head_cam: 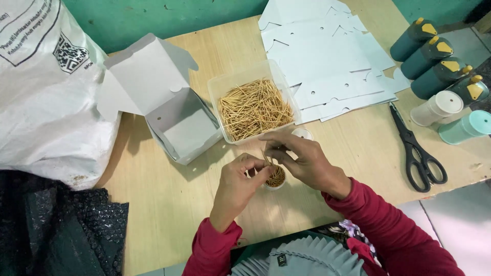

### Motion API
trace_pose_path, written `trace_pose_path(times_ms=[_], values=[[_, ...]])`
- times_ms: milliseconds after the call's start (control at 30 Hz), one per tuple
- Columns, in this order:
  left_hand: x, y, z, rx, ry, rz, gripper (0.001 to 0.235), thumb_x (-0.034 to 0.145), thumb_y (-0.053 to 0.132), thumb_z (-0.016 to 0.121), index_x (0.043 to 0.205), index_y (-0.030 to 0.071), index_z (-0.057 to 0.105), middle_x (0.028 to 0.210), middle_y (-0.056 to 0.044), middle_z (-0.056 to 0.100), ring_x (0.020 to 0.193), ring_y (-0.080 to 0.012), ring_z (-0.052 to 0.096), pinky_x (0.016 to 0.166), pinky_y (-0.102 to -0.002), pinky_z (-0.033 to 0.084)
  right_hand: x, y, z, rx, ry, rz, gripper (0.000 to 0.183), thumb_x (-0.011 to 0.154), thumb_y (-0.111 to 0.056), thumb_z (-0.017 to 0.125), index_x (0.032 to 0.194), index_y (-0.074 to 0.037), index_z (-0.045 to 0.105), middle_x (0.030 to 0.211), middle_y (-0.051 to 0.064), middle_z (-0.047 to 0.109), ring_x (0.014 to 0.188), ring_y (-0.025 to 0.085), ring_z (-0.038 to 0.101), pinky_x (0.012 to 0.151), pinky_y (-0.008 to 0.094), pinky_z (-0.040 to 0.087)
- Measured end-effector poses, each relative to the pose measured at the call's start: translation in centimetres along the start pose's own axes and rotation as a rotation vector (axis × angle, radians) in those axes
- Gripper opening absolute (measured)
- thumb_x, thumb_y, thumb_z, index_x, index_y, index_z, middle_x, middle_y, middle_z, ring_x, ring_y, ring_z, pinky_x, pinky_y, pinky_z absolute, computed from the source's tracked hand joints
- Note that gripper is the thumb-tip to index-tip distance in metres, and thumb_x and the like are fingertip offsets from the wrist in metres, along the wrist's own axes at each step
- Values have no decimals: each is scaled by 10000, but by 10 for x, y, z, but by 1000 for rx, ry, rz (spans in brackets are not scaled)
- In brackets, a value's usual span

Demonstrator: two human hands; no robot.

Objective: Manually transferring toothpicks from a large rectangular container into a small round container to fill it.

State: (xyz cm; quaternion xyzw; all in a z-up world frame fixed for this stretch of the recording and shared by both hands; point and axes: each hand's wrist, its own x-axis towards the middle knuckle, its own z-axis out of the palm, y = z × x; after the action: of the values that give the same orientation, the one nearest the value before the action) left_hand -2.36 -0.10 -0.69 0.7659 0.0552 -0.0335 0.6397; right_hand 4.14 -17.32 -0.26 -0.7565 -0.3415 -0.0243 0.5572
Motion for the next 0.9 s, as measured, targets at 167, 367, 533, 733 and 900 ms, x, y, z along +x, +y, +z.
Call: trace_pose_path(times_ms=[167, 367, 533, 733, 900], values=[[-11, -14, 10, 232, 8, 4, 137, 861, 199, 760, 925, 97, 827, 839, -82, 680, 789, -166, 578, 684, -309, 536, -24, 13, 6, -26, 64, -36, 338, 831, 62, 728, 1140, -75, 742, 851, 92, 776, 744, 231, 729, 686, 384, 626], [-13, -26, 15, 379, 27, 43, 148, 896, 185, 719, 943, 78, 809, 866, -109, 665, 844, -234, 637, 728, -360, 550, -40, 32, 9, -101, 45, -136, 331, 804, 62, 752, 1104, -76, 778, 840, 50, 766, 830, 212, 685, 785, 363, 609], [-12, -31, 16, 413, 17, 74, 164, 912, 214, 700, 958, 104, 813, 855, -85, 658, 821, -217, 632, 701, -350, 553, -38, 23, 7, -71, 65, -162, 288, 811, -19, 795, 1094, -67, 769, 969, 85, 766, 925, 259, 686, 848, 421, 594], [-12, -37, 16, 472, 2, 76, 164, 917, 188, 683, 961, 93, 809, 846, -89, 654, 805, -220, 638, 704, -360, 556, -35, 21, 12, -119, 51, -203, 201, 887, -95, 740, 1081, -83, 793, 982, 56, 761, 939, 256, 676, 862, 402, 579], [-21, -30, 3, 260, 2, 56, 285, 943, 266, 684, 1186, 139, 765, 993, -98, 745, 868, -182, 687, 730, -313, 543, -42, 30, 11, -130, 23, -164, 143, 877, -85, 757, 1005, -109, 817, 964, 48, 761, 956, 251, 659, 885, 398, 544]])
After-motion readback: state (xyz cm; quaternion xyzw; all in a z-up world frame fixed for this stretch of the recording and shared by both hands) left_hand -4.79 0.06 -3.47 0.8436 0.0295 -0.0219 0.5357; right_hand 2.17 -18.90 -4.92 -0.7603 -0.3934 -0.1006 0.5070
